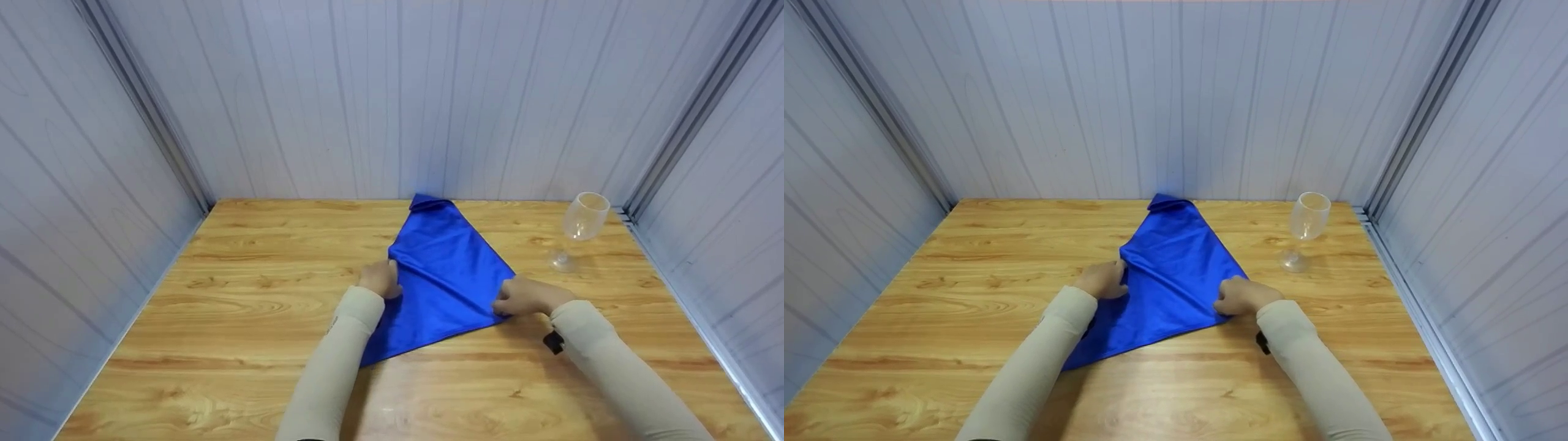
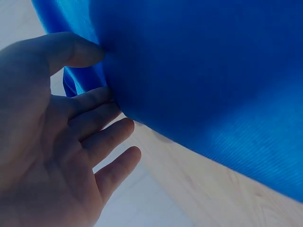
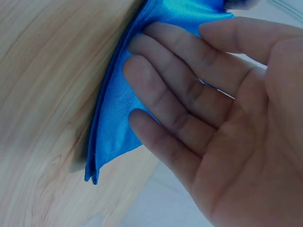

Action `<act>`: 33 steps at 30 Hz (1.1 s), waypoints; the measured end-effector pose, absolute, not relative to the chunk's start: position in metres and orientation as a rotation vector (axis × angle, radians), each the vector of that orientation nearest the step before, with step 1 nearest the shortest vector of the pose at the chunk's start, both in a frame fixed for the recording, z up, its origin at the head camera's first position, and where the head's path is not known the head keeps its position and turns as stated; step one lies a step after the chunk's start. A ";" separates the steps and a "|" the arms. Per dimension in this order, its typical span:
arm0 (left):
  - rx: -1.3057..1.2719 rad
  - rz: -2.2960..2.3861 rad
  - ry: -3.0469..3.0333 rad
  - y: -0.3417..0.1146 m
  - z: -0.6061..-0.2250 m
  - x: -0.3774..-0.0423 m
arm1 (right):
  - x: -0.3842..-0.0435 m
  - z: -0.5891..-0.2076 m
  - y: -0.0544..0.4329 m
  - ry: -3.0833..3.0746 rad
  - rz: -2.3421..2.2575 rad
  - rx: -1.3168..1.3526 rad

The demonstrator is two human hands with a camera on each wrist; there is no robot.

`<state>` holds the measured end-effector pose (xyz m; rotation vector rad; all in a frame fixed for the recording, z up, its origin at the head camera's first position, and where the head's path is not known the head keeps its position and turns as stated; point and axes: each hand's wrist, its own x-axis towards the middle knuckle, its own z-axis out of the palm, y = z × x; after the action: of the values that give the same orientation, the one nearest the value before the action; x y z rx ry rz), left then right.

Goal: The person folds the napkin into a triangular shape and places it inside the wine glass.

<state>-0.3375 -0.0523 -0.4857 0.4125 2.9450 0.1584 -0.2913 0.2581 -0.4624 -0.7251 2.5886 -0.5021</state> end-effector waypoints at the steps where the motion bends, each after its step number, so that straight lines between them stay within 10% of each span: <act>1: 0.388 0.177 2.923 -0.052 -0.479 -0.333 | -0.292 -0.464 0.259 2.586 -0.514 -0.730; 33: 0.385 0.108 2.945 -0.048 -0.484 -0.330 | -0.323 -0.494 0.287 2.871 -0.328 -0.603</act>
<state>-0.3296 -0.0482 -0.4845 0.3854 2.9448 0.1077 -0.3227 0.2875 -0.4944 -0.6027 2.8710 -0.3280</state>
